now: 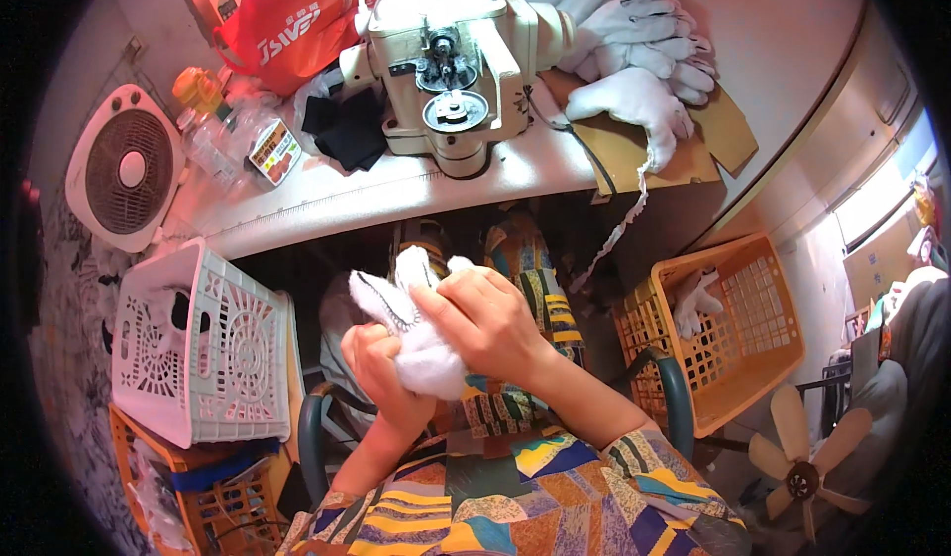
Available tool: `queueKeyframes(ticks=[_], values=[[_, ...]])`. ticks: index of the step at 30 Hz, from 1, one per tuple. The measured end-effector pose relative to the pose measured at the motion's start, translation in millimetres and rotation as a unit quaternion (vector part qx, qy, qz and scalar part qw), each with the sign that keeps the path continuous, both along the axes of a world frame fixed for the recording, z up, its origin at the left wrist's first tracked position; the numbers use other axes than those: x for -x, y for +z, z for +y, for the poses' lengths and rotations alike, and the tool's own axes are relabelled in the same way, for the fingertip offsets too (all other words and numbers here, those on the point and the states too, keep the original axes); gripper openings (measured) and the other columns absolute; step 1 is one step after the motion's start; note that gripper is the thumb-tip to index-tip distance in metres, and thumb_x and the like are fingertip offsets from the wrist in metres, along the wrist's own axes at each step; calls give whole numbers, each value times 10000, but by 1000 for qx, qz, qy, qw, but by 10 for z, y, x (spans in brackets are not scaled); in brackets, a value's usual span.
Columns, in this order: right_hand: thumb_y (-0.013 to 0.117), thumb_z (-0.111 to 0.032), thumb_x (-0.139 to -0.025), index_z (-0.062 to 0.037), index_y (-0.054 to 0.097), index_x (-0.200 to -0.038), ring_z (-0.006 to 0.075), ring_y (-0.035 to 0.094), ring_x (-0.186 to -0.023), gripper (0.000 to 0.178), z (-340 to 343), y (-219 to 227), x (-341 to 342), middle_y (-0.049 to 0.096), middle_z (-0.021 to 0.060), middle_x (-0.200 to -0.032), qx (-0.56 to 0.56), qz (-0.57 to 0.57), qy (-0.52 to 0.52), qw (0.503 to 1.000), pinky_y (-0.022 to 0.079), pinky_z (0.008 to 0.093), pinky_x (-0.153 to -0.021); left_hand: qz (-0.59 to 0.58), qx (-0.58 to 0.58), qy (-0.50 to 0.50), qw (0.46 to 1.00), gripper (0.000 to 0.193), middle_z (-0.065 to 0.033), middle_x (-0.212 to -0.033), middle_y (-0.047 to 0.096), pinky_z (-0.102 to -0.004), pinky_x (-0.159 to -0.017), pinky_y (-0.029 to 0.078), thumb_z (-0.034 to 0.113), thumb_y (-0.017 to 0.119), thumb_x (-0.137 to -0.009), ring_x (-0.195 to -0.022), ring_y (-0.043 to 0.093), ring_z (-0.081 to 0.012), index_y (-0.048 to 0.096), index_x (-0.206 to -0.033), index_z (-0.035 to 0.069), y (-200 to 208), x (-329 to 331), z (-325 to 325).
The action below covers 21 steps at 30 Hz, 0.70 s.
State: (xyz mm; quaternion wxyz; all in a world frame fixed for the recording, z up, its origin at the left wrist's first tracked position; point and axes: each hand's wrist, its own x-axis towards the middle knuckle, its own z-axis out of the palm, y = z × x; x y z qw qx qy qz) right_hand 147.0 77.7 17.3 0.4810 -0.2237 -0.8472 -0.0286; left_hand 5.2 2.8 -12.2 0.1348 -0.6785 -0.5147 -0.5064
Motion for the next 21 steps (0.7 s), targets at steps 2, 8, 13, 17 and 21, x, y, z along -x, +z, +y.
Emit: queueKeyframes(ticks=[2,8,13,17,21], values=[[675,-97,-685,-40,667,-1055,218,593,-723,374,8,-41,-18,566,41,-781,0,22,-2,1000,489,351,-690,-1,-6,4,1000,316,-101,-819,508,-461,-779,375,190,706,-705,-761,524,-301,473,-890,84,21,-19,23],[705,-75,-624,-74,690,-1015,215,483,-563,392,89,-56,-24,463,50,-664,47,78,-76,993,374,352,-518,32,9,-82,996,256,-114,-770,528,-429,-730,401,103,679,-667,-695,531,-317,476,-816,56,-18,-252,15],[710,-39,-605,-72,704,-973,208,508,-571,370,122,-196,33,530,58,-724,74,157,-114,978,415,322,-520,58,-2,-102,993,225,-124,-780,540,-428,-729,415,64,635,-659,-693,549,-321,485,-823,39,-31,-266,7],[705,-6,-642,-42,710,-943,182,571,-771,304,234,-157,20,615,71,-828,40,158,-94,982,456,269,-628,68,16,-100,992,241,-130,-800,540,-444,-739,412,89,655,-665,-735,552,-330,483,-828,46,-16,-207,49],[755,-66,-661,-72,638,-1153,192,578,-802,506,211,-142,-80,641,65,-891,219,141,65,963,469,323,-698,-6,48,-11,999,306,-139,-858,527,-443,-759,394,179,677,-711,-796,527,-346,495,-913,39,-45,-32,204]])
